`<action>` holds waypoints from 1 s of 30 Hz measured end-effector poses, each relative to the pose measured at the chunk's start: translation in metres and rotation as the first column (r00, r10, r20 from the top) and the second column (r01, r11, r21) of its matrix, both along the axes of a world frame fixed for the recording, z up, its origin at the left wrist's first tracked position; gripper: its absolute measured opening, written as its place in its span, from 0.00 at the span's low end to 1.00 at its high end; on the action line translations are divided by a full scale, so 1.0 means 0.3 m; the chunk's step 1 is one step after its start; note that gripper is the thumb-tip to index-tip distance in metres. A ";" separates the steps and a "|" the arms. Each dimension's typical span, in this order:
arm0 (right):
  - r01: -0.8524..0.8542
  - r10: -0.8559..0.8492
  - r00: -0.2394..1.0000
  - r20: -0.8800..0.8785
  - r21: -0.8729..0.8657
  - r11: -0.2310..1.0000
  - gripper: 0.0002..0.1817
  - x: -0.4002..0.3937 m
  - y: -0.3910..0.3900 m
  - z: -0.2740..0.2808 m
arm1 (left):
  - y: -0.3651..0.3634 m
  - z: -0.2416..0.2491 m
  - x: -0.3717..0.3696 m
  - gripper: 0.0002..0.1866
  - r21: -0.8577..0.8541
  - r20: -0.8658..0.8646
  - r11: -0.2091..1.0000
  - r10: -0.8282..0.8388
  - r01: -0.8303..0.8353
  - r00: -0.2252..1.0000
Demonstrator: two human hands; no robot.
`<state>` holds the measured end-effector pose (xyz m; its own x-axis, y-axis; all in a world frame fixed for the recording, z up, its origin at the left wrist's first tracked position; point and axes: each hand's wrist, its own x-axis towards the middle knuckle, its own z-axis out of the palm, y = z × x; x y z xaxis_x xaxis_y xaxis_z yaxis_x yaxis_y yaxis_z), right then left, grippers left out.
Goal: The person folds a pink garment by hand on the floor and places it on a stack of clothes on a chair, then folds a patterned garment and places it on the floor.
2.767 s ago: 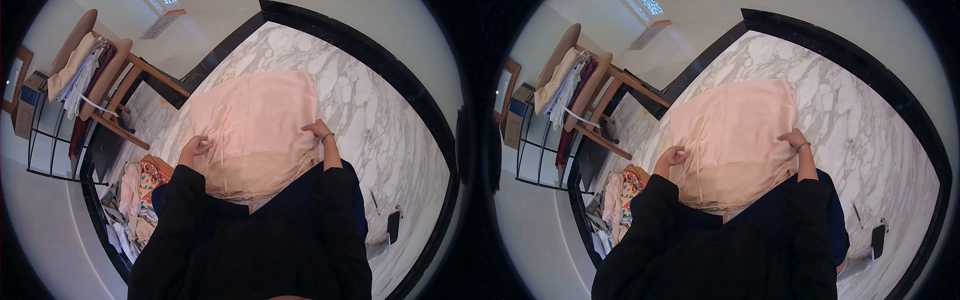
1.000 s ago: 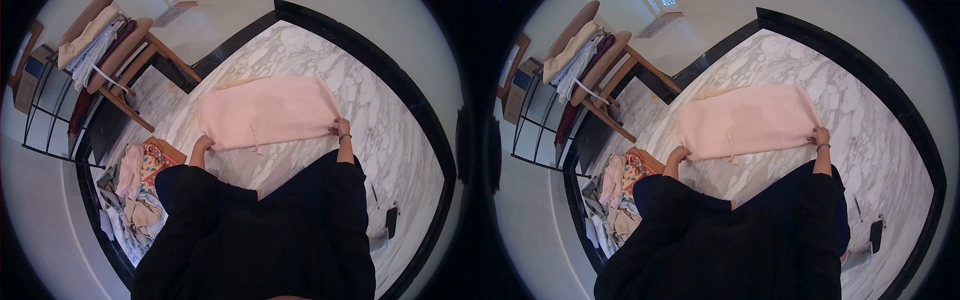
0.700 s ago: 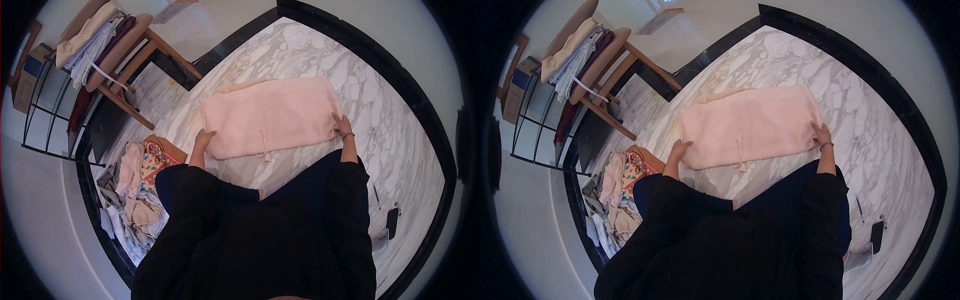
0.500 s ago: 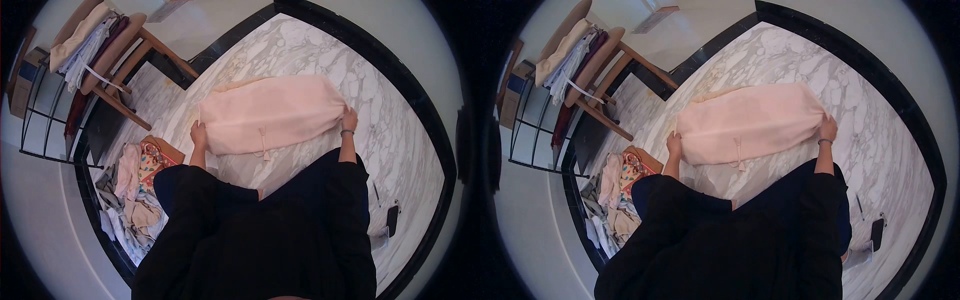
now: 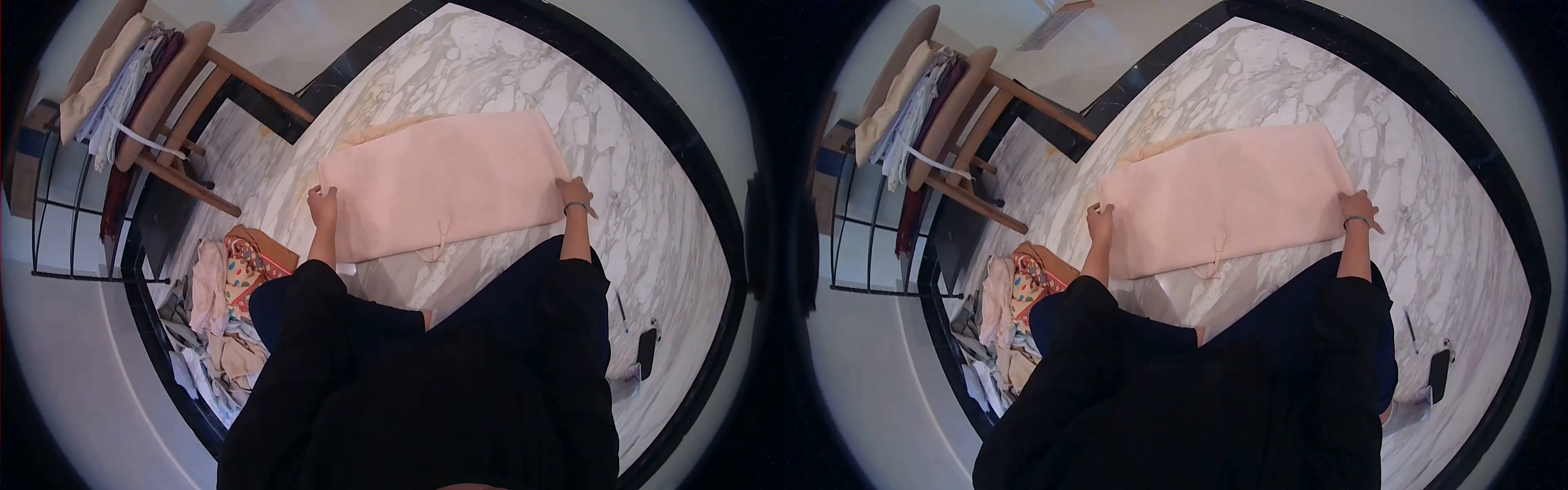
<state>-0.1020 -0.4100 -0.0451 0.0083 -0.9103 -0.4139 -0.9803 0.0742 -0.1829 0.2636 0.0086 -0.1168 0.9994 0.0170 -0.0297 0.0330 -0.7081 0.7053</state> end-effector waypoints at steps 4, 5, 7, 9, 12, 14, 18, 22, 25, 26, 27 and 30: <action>-0.046 0.065 0.989 0.132 -0.139 0.989 0.35 0.033 -0.046 -0.094 | -0.037 -0.048 0.121 0.32 -0.102 -0.010 0.994 0.037 -0.038 0.999; -0.055 0.084 0.984 0.156 -0.181 0.982 0.33 0.042 -0.049 -0.114 | -0.036 -0.046 0.143 0.31 -0.099 -0.016 0.994 -0.050 0.049 0.999; -0.071 0.118 0.975 0.187 -0.238 0.969 0.29 0.047 -0.066 -0.145 | -0.034 -0.025 0.181 0.28 -0.096 -0.027 0.970 -0.225 0.222 0.974; -0.094 0.151 0.969 0.195 -0.272 0.958 0.23 0.039 -0.101 -0.161 | -0.053 0.010 0.221 0.26 0.028 0.197 0.969 -0.246 0.245 0.949; -0.032 0.126 0.971 0.205 -0.405 0.914 0.18 0.023 -0.103 -0.115 | -0.106 0.124 0.225 0.20 0.126 0.375 0.951 -0.310 0.283 0.874; 0.006 0.084 0.964 0.251 -0.337 0.942 0.19 0.012 -0.101 -0.125 | -0.129 0.174 0.200 0.21 0.189 0.288 0.937 -0.339 0.293 0.896; 0.005 0.040 0.968 0.248 -0.175 0.984 0.25 -0.004 -0.119 -0.197 | -0.121 0.073 0.139 0.22 0.232 0.278 0.935 -0.328 0.268 0.903; 0.070 -0.046 0.989 0.139 -0.174 0.982 0.40 0.020 -0.060 -0.147 | -0.130 0.081 -0.044 0.32 0.463 0.479 0.857 -0.458 0.228 0.749; 0.123 -0.111 0.988 0.108 -0.106 0.987 0.45 0.035 -0.032 -0.120 | -0.198 0.053 -0.255 0.32 0.475 0.372 0.708 -0.700 0.523 0.609; 0.101 -0.093 0.992 0.083 -0.098 0.990 0.46 0.036 -0.014 -0.101 | -0.239 0.045 -0.338 0.31 0.501 0.348 0.629 -0.775 0.594 0.528; 0.079 -0.074 0.996 0.056 -0.092 0.993 0.47 0.033 -0.006 -0.092 | -0.307 0.075 -0.445 0.31 0.529 0.307 0.531 -0.847 0.662 0.434; 0.000 -0.017 0.977 0.213 0.083 0.997 0.49 0.015 -0.041 -0.165 | -0.447 0.105 -0.640 0.32 0.508 0.277 0.442 -0.897 0.739 0.345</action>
<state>-0.0973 -0.4224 -0.0945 0.0968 -0.8740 -0.4762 -0.9186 0.1058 -0.3809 0.0718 -0.1256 -0.0854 0.3749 -0.8894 0.2617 -0.9198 -0.3216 0.2248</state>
